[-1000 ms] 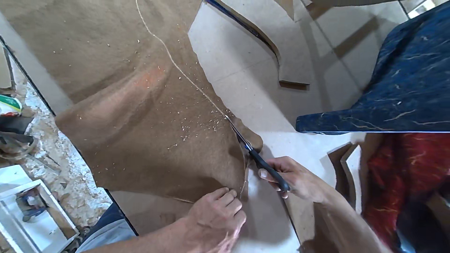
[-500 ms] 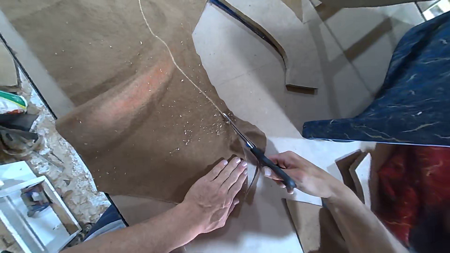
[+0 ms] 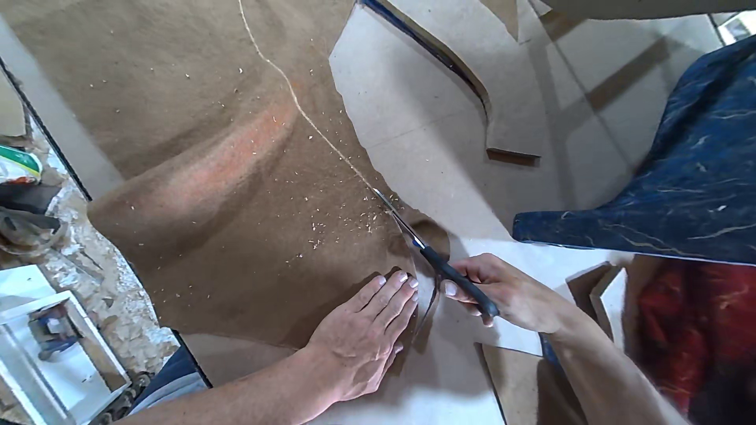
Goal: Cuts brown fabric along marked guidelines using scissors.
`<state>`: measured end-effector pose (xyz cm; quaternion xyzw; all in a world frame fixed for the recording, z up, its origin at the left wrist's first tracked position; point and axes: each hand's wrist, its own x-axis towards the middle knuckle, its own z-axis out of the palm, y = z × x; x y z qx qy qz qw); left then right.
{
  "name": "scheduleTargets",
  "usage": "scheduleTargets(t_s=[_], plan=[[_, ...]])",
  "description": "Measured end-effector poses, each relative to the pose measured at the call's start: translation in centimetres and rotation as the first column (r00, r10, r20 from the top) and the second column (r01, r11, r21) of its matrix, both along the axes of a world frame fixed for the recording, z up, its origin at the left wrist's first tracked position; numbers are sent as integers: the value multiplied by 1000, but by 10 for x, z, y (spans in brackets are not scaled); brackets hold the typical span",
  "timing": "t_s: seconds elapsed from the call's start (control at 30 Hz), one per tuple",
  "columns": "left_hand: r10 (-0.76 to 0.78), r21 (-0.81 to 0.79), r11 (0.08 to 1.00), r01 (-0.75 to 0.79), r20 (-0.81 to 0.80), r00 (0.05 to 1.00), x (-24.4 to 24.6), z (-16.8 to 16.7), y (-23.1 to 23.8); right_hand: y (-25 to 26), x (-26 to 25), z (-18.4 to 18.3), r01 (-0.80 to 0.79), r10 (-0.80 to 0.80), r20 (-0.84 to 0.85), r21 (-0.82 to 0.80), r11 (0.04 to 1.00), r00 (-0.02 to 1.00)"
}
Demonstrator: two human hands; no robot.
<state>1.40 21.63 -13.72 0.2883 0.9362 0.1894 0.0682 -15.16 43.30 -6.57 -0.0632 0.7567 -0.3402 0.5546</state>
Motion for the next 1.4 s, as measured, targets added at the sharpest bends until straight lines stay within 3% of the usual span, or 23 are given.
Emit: scheduleTargets(t_s=[1.4], plan=[[5,-19,1000,-7,-97,995,2,-6,3,-26,-35,-3,-40,42,54,-33,999,998]])
